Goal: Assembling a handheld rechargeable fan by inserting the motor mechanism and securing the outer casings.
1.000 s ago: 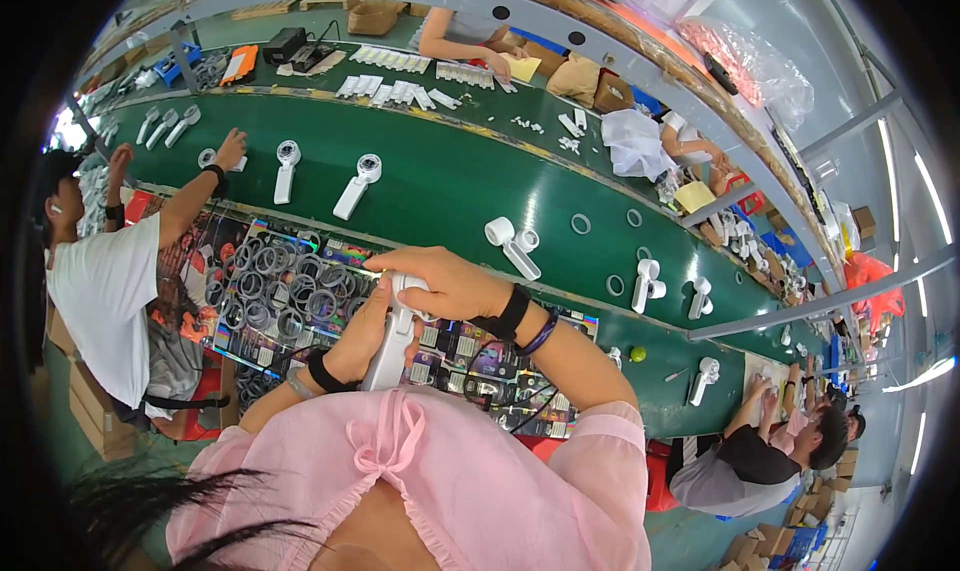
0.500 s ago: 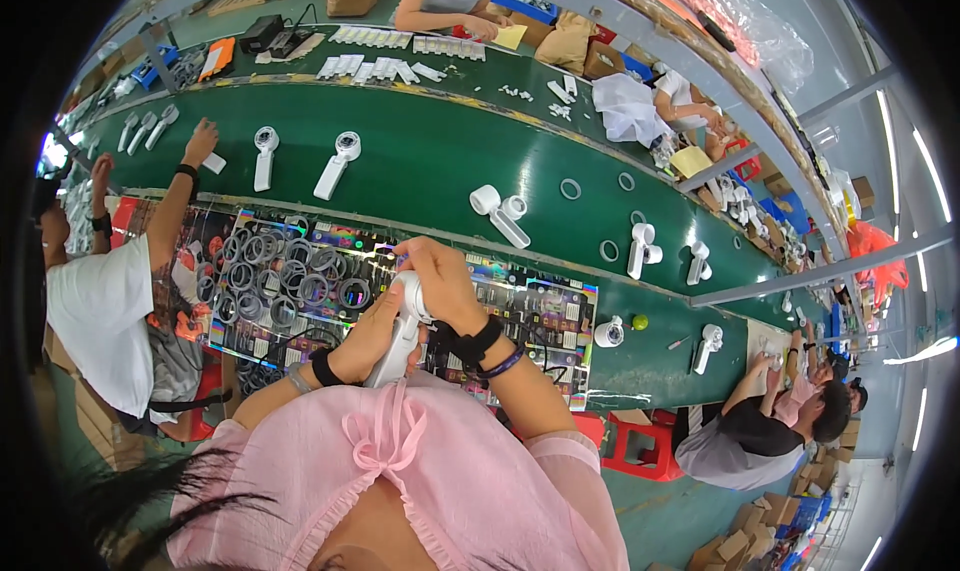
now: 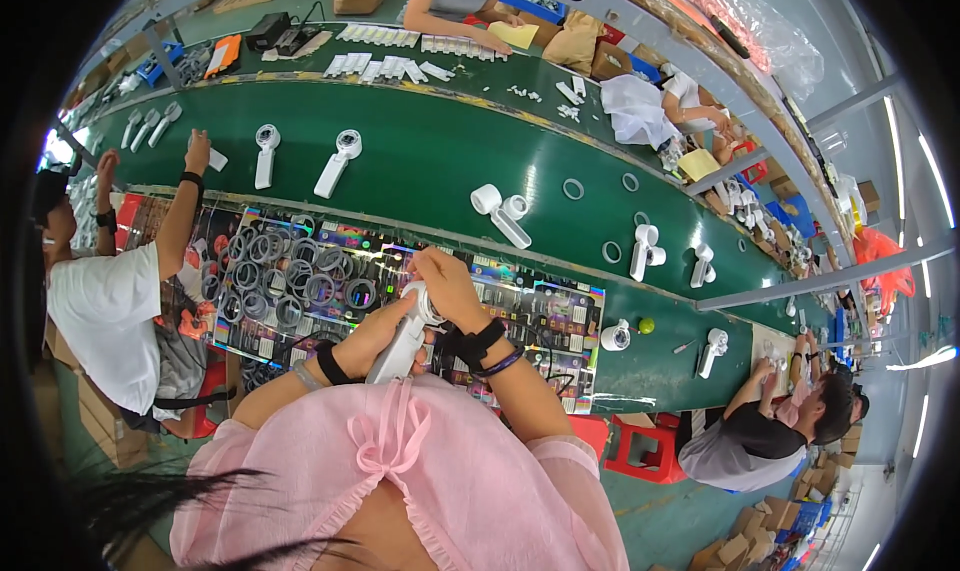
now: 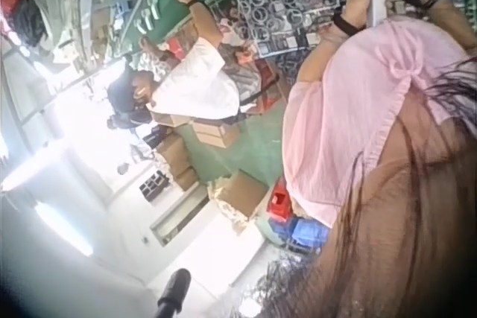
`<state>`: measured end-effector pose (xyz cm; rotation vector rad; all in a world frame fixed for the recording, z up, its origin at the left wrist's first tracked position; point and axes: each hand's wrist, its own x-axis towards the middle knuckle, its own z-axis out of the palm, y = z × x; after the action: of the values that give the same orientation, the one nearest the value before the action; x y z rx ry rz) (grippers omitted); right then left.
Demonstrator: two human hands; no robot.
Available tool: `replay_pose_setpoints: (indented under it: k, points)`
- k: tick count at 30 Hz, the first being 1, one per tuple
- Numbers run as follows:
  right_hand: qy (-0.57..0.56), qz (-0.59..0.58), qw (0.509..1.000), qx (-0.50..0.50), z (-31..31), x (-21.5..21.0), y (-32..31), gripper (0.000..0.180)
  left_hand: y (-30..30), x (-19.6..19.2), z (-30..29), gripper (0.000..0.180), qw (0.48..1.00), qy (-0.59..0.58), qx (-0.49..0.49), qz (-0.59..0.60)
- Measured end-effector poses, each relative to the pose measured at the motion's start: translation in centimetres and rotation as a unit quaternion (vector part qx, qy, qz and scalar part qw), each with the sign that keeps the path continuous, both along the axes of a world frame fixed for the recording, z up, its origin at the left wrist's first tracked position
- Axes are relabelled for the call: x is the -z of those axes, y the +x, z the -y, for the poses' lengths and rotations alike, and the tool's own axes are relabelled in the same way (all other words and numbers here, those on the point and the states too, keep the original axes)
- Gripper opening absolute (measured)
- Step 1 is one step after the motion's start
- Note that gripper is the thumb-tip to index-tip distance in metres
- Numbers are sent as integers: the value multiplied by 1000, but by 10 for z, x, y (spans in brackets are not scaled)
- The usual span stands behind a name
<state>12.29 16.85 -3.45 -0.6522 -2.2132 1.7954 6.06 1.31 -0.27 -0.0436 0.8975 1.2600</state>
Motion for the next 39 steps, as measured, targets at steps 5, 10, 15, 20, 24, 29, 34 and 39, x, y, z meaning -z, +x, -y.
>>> replay_pose_setpoints:
  k: [5, 10, 15, 20, 24, 29, 34, 39]
  points:
    - [31, -19, 999, 40, 8, -6, 8, 29, 0, 8, -3, 46, 999, 36, 6, -19]
    - [167, -145, 975, 3, 11, -29, 22, 32, -6, 0, -16, 47, 991, 54, -75, -98]
    - [205, -136, 969, -2, 10, -32, 14, 32, -13, -8, -20, 53, 994, 71, -47, -74]
    - [257, -172, 949, -64, -3, -43, 12, 33, -20, -15, -18, 57, 994, 94, -12, -52]
    - [263, -173, 943, -105, -8, -47, 16, 35, -19, -15, -19, 55, 995, 102, 3, -1]
    - [223, -141, 958, -114, -14, -38, 15, 34, -20, 1, -23, 53, 994, 89, -12, 63]
    - [25, -145, 989, -14, -8, -23, 9, 43, -26, 12, -28, 57, 991, 107, 6, 74]
    - [32, -105, 994, 11, -18, -6, 3, 38, -36, 12, -34, 47, 997, 44, 29, 57]
